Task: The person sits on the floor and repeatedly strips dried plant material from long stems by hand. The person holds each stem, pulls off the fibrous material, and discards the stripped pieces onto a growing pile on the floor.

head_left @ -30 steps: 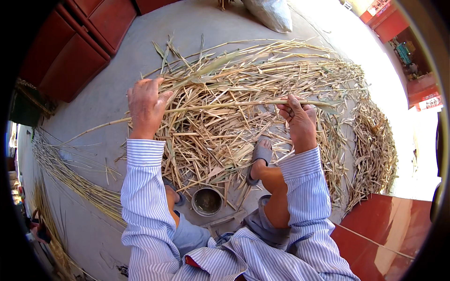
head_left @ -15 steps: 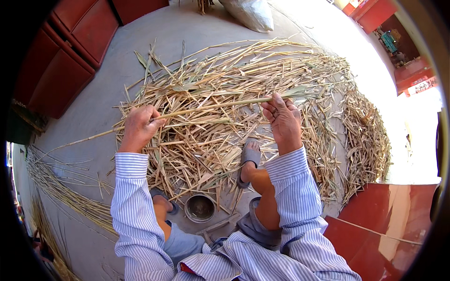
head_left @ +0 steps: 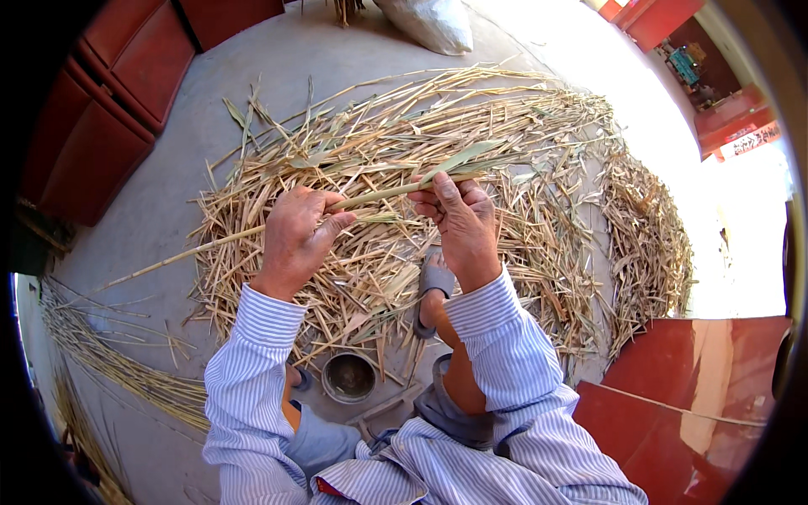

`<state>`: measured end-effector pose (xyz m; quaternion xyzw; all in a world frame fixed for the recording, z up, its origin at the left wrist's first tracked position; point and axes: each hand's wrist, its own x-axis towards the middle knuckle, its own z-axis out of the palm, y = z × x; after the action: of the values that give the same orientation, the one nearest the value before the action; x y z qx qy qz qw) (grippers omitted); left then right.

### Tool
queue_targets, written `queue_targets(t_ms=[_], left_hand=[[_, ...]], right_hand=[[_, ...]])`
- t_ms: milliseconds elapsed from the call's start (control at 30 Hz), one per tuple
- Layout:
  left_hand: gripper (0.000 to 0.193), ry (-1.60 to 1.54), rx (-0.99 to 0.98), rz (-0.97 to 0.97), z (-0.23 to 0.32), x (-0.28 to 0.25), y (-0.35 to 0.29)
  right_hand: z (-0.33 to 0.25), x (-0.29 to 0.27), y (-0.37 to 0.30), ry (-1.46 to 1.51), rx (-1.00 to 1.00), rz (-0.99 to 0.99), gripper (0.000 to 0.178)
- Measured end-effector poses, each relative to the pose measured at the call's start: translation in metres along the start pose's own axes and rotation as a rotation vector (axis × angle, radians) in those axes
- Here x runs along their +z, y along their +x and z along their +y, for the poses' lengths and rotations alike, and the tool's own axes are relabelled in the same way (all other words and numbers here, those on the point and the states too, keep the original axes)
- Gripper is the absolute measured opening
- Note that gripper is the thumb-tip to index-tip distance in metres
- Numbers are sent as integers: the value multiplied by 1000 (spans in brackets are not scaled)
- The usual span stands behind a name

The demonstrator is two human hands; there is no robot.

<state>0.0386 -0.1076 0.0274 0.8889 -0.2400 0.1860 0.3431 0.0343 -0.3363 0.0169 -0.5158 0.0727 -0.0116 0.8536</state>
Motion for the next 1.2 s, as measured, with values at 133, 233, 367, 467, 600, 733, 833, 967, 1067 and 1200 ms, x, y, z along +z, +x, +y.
queue_targets(t_ms=[133, 233, 367, 467, 600, 733, 833, 967, 1067, 1200], left_hand=[[21, 18, 27, 65, 6, 9, 2], [20, 27, 94, 133, 9, 17, 5], [20, -10, 30, 136, 15, 21, 8], [19, -110, -87, 113, 12, 27, 6], [20, -786, -596, 313, 4, 15, 9], [20, -872, -584, 388, -10, -12, 11], [22, -1090, -553, 526, -33, -32, 5], [26, -1376, -591, 463, -54, -67, -11], [23, -1253, -428, 643, -69, -127, -18], [17, -174, -501, 314, -87, -66, -25]], right_hand=[[-6, 5, -5, 0, 9, -34, 32], [-8, 4, -8, 5, 13, -62, 29], [-11, 1, -8, 17, 42, -73, 31], [-9, 0, -8, -8, 48, -37, 32], [-5, -5, -4, 34, 89, 68, 31], [-4, -11, -1, 31, 88, 89, 27], [-2, -13, 2, 25, 95, 102, 23], [4, -9, 2, -31, 17, 164, 23], [-5, -25, 8, -49, 8, 176, 22], [-11, -34, 4, -72, 0, 108, 23]])
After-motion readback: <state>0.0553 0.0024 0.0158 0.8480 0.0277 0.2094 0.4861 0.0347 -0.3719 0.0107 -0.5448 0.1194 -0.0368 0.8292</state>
